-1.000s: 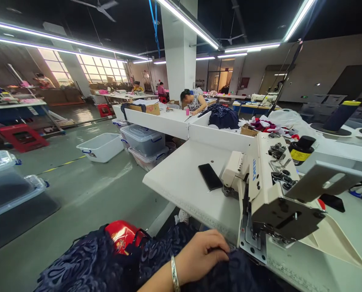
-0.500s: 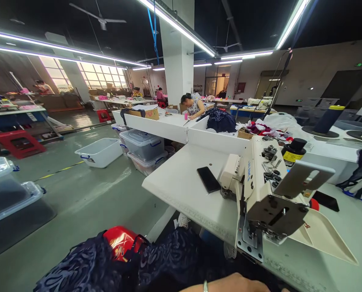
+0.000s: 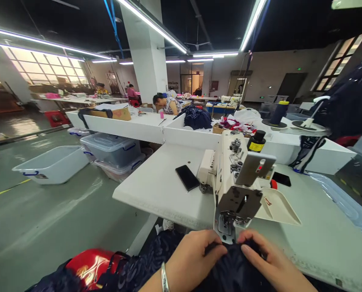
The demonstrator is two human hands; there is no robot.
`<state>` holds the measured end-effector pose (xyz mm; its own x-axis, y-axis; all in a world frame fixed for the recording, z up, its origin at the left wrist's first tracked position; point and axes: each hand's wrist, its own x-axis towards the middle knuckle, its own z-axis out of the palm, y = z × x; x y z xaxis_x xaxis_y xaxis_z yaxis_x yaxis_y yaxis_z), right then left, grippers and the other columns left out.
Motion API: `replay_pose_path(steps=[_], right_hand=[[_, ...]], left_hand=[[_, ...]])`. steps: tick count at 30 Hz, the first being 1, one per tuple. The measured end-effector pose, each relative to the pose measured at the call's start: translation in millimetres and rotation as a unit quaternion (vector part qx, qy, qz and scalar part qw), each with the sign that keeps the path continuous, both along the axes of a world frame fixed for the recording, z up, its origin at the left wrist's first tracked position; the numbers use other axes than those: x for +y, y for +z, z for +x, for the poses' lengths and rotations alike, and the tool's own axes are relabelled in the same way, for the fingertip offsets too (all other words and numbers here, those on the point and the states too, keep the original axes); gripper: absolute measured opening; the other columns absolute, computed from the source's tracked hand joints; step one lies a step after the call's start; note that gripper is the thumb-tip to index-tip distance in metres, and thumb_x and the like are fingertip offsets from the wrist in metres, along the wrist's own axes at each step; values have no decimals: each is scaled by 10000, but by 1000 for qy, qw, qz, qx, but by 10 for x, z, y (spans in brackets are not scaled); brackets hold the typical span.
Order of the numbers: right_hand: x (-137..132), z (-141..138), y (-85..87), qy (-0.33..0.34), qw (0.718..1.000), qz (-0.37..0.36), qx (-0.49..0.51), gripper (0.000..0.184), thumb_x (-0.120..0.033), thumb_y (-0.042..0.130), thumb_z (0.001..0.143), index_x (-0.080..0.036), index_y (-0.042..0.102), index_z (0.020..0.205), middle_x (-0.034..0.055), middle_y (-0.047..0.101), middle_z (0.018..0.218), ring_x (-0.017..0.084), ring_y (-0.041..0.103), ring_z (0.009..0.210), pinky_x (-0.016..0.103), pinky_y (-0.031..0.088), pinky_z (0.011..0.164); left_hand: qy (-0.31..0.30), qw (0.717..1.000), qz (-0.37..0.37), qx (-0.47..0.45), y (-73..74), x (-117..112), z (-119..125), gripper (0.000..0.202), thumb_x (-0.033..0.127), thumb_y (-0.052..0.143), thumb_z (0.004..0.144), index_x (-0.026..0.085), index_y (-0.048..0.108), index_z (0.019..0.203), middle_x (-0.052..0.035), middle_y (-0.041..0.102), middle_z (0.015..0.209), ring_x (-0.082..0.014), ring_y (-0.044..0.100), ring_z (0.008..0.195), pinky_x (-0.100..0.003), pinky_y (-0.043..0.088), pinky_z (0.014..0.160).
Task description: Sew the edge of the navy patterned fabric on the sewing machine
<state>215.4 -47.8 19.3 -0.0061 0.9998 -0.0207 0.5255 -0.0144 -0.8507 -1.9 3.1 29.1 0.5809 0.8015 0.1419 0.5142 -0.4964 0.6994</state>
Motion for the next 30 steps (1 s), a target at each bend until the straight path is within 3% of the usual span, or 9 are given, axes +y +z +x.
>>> replay_pose_path(steps=[4,7,9,11,13,15,20,27,30], right_hand=[[205,-95,-279,-44,994,89,-46,237,-423,452,881,-245,608,864,23,648,843,222,618,881,306,510,777],[307,-156,-447,-84,990,109,-39,213,-371,444,875,-225,599,854,24,626,799,231,608,880,326,509,756],[347,-169,-480,-94,990,105,-6,196,-339,472,858,-212,606,925,28,643,834,234,608,903,330,505,774],[384,-156,-451,-93,991,95,28,248,-334,505,839,-202,597,1027,46,674,946,238,613,922,343,498,814],[425,-132,-385,-96,990,82,57,340,-338,523,822,-203,569,1131,68,670,1109,248,613,973,363,487,864],[470,-113,-311,-100,989,76,73,385,-314,522,801,-203,557,1168,71,657,1183,259,610,1021,382,479,899],[558,-140,-184,-111,989,79,62,337,-248,487,734,-204,604,1047,52,709,1065,257,631,1023,372,506,879],[606,-192,-159,-97,986,98,98,379,-271,526,744,-207,597,1111,86,700,1118,279,635,1058,413,533,877],[601,-193,-149,-99,987,108,64,398,-289,525,760,-205,605,1141,83,710,1107,273,655,1027,395,556,831]], left_hand=[[89,986,116,76,-201,131,19,84,197,580,894,203,606,815,25,654,781,-161,623,725,-249,464,637],[127,957,258,50,-321,138,52,125,181,499,931,169,613,981,-60,654,971,-212,619,905,-337,511,764],[69,935,346,8,-362,98,78,222,169,443,956,174,584,1128,-74,639,1108,-201,589,1042,-357,485,905],[-15,918,396,-1,-389,45,103,269,163,399,976,198,576,1176,-42,649,1127,-161,572,1089,-329,435,996],[-49,908,415,20,-429,-4,124,302,159,358,989,205,584,1184,-20,664,1099,-140,567,1092,-315,398,1036],[-21,899,435,42,-491,-40,142,338,163,322,998,206,574,1219,-18,656,1123,-141,546,1120,-329,350,1064],[38,886,456,77,-619,-84,191,362,209,302,1005,219,583,1233,-7,620,1194,-164,491,1172,-310,300,1015],[60,889,447,81,-563,-104,232,372,185,308,996,216,586,1242,-18,628,1159,-176,478,1144,-321,301,909],[61,891,445,73,-544,-105,241,352,171,350,981,214,598,1228,-19,636,1139,-173,482,1132,-319,302,895]])
